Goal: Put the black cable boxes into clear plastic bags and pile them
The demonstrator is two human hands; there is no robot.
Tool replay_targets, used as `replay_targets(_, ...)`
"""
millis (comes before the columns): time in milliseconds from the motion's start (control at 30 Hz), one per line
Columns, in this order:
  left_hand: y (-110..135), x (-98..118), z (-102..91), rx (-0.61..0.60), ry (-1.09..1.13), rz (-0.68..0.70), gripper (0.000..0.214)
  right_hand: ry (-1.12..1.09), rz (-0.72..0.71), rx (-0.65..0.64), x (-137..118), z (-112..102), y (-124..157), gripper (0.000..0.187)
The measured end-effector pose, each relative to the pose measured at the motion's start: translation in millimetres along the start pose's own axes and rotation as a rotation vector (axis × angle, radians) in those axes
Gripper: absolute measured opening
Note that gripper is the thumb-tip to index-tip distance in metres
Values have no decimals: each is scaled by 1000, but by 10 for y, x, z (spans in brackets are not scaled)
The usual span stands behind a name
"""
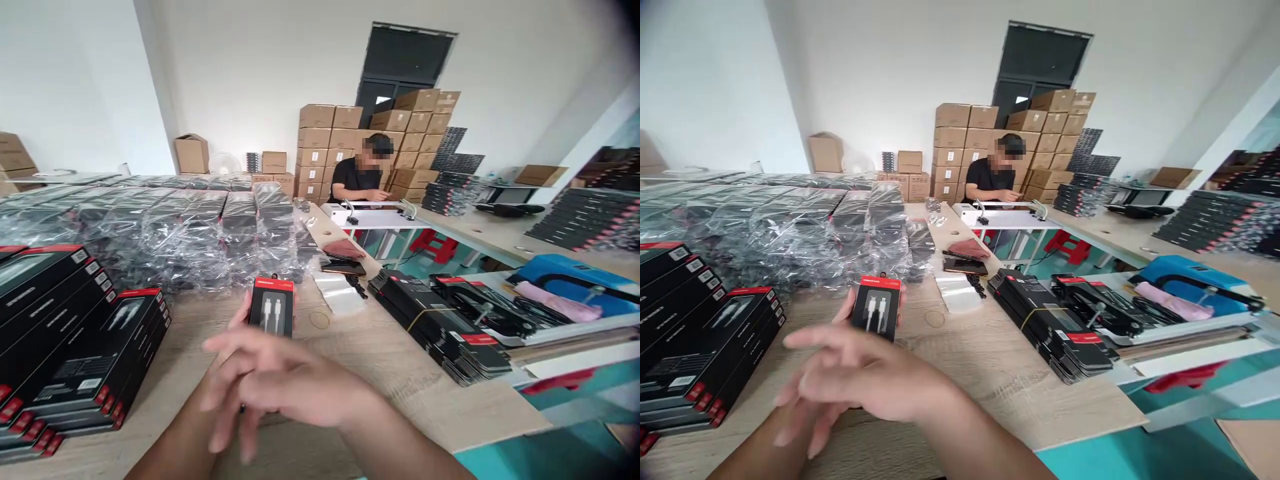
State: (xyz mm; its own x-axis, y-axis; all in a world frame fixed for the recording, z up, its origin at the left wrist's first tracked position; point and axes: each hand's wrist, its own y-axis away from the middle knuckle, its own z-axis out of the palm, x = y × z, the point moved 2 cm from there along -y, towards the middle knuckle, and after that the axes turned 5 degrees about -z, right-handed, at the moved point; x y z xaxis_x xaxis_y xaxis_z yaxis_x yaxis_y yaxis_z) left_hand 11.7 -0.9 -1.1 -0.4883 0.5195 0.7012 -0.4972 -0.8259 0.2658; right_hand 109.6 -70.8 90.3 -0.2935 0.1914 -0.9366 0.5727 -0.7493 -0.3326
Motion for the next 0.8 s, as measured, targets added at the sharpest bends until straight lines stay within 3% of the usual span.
replay_targets(33,-11,-35,-1,-21,-8,-22,39,-64,33,-32,140,-81,-69,40)
replay_targets(100,-15,-67,5,-78,-7,-68,45,-160,35,106,338,-441,-175,39)
replay_targets(200,-13,-53,35,-167,77,-101,49,-39,-206,755,408,-1329,-159,30)
replay_targets(233,-20,-52,49,-190,114,-112,50,71,-242,896,406,-1613,-108,28)
replay_targets(300,-56,-78,74,-191,152,-150,53,355,-240,1021,405,-2073,38,26)
replay_targets(400,-144,-193,88,-97,71,-214,53,881,-159,1051,458,-2436,323,30)
replay_targets(533,-233,-338,70,78,-73,-192,48,1390,91,853,617,-2505,527,23)
replay_targets(633,-255,-363,74,155,-137,-118,40,1516,302,730,688,-2510,494,15)
replay_targets(733,-263,-347,104,130,-210,-25,35,1523,529,635,743,-2547,427,18)
replay_targets(800,-270,-341,112,125,-269,1,38,1511,590,628,771,-2567,408,16)
